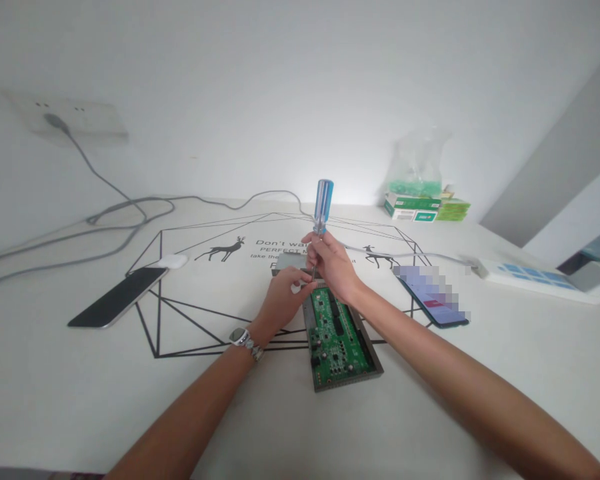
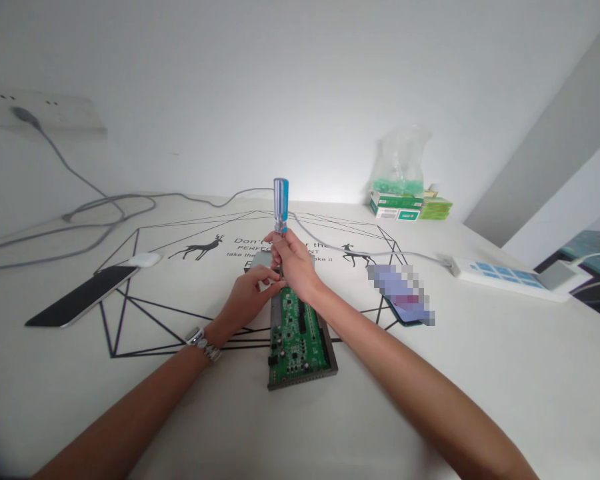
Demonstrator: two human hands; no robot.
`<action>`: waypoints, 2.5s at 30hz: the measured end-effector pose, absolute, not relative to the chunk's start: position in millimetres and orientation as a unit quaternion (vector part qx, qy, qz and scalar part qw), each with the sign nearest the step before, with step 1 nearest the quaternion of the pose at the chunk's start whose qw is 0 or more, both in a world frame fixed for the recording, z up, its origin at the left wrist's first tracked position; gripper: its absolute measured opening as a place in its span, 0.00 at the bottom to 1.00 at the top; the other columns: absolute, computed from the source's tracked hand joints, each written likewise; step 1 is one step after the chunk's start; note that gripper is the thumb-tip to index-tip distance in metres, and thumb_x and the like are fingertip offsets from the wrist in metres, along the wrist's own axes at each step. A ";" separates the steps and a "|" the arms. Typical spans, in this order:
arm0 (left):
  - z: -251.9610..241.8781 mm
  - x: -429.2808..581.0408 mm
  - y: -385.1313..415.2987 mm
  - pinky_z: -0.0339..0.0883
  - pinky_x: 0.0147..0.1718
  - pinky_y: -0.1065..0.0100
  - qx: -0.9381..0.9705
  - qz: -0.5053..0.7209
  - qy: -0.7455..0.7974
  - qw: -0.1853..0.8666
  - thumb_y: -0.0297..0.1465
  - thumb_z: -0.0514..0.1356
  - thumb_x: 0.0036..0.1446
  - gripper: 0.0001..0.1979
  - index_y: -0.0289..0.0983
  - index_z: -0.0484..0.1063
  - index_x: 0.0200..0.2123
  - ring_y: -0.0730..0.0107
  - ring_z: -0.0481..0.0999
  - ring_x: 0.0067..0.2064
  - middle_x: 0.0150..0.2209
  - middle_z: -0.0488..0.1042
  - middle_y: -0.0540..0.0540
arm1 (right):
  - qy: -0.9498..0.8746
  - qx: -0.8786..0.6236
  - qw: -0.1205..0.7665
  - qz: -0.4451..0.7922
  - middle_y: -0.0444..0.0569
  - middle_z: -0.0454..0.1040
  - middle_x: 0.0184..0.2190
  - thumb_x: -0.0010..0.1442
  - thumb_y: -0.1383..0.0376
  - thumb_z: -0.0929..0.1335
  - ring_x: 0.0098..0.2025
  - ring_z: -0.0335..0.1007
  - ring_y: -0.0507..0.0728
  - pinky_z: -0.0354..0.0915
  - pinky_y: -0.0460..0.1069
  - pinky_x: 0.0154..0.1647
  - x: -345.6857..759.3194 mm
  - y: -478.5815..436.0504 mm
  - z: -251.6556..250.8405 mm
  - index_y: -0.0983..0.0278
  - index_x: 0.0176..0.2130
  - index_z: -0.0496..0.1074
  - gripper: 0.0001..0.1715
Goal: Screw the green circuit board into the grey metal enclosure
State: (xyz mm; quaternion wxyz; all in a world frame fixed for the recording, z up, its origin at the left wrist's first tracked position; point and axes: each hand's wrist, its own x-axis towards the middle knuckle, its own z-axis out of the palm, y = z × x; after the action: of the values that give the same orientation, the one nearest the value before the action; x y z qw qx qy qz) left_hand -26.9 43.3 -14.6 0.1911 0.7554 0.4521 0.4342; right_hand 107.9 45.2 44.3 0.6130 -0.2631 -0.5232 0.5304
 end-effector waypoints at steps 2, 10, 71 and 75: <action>-16.8 -27.0 45.7 0.67 0.37 0.64 0.759 0.432 0.449 0.189 0.32 0.65 0.56 0.04 0.37 0.79 0.31 0.65 0.73 0.34 0.32 0.79 0.47 | -0.517 -0.264 0.609 0.540 0.37 0.56 0.22 0.57 0.58 0.69 0.25 0.53 0.50 0.59 0.45 0.29 107.9 44.4 43.0 0.61 0.34 0.70 0.09; -15.2 -25.5 47.3 0.66 0.36 0.64 0.771 0.417 0.441 0.194 0.33 0.63 0.59 0.07 0.39 0.78 0.30 0.65 0.73 0.35 0.32 0.78 0.47 | -0.508 -0.282 0.604 0.546 0.38 0.54 0.21 0.56 0.61 0.67 0.24 0.52 0.51 0.57 0.46 0.28 112.8 44.5 44.0 0.62 0.32 0.72 0.06; -18.3 -27.2 42.2 0.71 0.46 0.58 0.792 0.414 0.418 0.163 0.32 0.58 0.60 0.08 0.38 0.75 0.40 0.59 0.75 0.44 0.41 0.78 0.43 | -0.756 -0.448 0.435 0.195 0.45 0.75 0.22 0.61 0.58 0.70 0.26 0.69 0.54 0.61 0.48 0.29 148.9 41.5 59.3 0.65 0.27 0.78 0.16; -7.1 -38.5 45.5 0.71 0.45 0.58 0.809 0.390 0.405 0.171 0.36 0.59 0.60 0.11 0.39 0.74 0.44 0.58 0.76 0.46 0.44 0.79 0.42 | -0.761 -0.455 0.433 0.162 0.45 0.77 0.24 0.61 0.61 0.70 0.30 0.72 0.55 0.62 0.48 0.33 149.7 41.8 60.0 0.65 0.26 0.78 0.14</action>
State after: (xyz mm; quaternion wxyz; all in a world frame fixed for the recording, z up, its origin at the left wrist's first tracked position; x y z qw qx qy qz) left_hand -38.5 45.5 -7.1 0.1708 0.8090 0.4054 0.3898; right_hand 149.7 41.8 60.0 0.4333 -0.4553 -0.7608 0.1617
